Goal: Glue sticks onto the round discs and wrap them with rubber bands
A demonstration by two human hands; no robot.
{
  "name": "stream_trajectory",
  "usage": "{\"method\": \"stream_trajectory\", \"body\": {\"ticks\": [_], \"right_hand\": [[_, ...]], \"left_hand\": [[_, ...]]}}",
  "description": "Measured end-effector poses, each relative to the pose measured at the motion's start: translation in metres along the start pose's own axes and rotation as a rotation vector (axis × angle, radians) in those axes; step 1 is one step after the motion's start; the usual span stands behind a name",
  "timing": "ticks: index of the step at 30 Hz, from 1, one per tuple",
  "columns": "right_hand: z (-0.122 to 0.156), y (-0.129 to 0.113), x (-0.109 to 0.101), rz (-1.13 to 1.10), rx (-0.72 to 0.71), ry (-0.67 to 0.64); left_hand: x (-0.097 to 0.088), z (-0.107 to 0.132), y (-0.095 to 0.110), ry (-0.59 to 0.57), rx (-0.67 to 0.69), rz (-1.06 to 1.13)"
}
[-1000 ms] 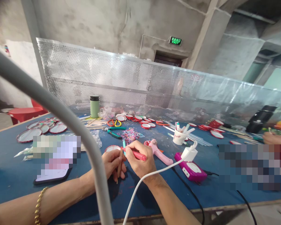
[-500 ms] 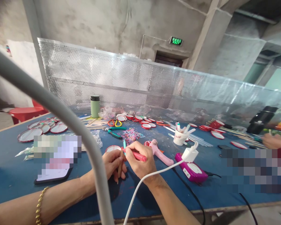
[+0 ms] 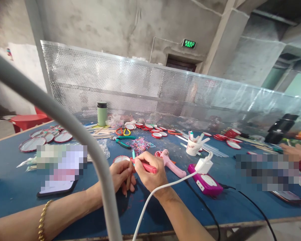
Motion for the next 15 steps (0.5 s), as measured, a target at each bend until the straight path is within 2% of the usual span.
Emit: {"method": "stream_trajectory", "body": {"ticks": [15], "right_hand": [[-0.003, -0.0055, -0.0004, -0.002, -0.005, -0.012]], "left_hand": [[0.0001, 0.0014, 0.0016, -0.002, -0.006, 0.013]]}}
Point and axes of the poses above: each hand's wrist, its own z-axis away from the middle knuckle, its own x-axis out of the palm, y = z × x, the point moved 9 cm from there along -z, towards the middle knuckle, and after that the axes turned 9 degrees about -x, right-handed, at the moved point
